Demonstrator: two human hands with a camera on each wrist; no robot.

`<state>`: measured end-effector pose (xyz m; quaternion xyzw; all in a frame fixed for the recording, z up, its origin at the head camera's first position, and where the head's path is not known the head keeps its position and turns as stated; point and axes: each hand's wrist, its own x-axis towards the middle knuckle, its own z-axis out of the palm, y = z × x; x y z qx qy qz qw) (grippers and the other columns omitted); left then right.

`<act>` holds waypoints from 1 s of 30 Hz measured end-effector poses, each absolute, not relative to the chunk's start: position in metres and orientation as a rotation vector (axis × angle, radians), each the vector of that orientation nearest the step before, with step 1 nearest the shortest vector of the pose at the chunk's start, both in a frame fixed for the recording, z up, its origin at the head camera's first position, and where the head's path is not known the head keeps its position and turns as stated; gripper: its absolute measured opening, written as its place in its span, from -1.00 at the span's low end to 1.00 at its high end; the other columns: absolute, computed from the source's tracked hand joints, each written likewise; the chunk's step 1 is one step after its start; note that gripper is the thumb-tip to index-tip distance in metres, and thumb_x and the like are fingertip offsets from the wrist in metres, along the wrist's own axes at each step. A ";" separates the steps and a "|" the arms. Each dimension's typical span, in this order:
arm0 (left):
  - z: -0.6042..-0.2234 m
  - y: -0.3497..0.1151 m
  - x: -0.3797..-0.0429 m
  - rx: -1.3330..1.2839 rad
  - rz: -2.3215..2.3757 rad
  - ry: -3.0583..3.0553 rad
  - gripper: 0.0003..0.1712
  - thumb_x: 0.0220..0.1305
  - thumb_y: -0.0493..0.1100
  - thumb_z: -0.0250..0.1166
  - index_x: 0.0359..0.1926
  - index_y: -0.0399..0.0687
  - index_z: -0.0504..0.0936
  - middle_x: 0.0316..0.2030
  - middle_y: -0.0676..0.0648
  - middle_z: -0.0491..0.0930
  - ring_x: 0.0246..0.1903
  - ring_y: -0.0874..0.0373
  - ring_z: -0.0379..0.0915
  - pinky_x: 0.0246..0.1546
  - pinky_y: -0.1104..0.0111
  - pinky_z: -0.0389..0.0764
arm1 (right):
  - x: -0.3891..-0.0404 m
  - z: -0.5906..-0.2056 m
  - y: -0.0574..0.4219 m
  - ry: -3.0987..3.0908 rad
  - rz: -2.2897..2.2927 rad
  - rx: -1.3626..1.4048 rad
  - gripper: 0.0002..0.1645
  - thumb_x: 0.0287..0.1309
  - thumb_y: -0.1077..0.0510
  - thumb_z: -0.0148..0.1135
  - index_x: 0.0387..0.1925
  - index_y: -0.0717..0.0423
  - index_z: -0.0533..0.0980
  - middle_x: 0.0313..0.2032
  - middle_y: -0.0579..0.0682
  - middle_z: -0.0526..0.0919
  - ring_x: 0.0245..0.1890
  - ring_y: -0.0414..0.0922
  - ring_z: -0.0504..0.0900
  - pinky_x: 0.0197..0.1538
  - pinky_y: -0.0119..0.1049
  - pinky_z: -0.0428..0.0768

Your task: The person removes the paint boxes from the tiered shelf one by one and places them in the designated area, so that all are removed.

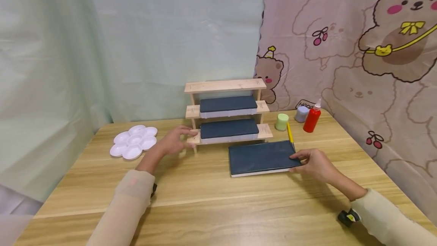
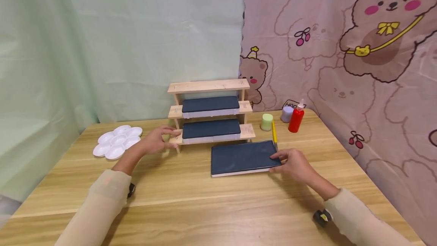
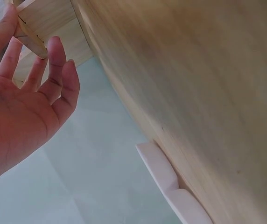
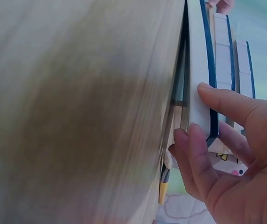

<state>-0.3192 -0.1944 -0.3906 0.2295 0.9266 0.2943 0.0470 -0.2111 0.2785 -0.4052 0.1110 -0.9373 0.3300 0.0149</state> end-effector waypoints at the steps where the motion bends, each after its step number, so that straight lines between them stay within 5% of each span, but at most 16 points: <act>1: -0.391 -0.194 -0.319 0.703 0.901 2.825 -0.44 0.23 -0.13 0.43 0.23 -0.22 0.58 0.31 -0.39 0.32 0.32 -0.36 0.18 0.29 -0.17 0.24 | -0.211 -0.405 0.278 -2.918 1.035 0.346 -0.50 -0.19 0.11 0.65 -0.13 0.20 0.72 -0.13 0.22 0.71 -0.30 -0.06 0.66 -0.32 -0.39 0.59; 10: -0.390 -0.194 -0.319 0.707 0.895 2.834 -0.45 0.24 -0.15 0.42 0.23 -0.22 0.58 0.31 -0.38 0.33 0.32 -0.35 0.19 0.29 -0.16 0.24 | -0.213 -0.406 0.277 -2.916 1.044 0.381 -0.52 -0.19 0.13 0.65 -0.15 0.20 0.72 -0.10 0.20 0.71 -0.13 0.07 0.67 -0.18 -0.19 0.69; 30: -0.391 -0.194 -0.320 0.680 0.908 2.825 -0.44 0.23 -0.14 0.43 0.23 -0.20 0.58 0.32 -0.36 0.33 0.32 -0.34 0.20 0.29 -0.16 0.24 | -0.217 -0.408 0.277 -2.923 1.046 0.413 -0.55 -0.20 0.16 0.65 -0.18 0.23 0.72 -0.16 0.18 0.72 -0.23 -0.01 0.68 -0.27 -0.34 0.66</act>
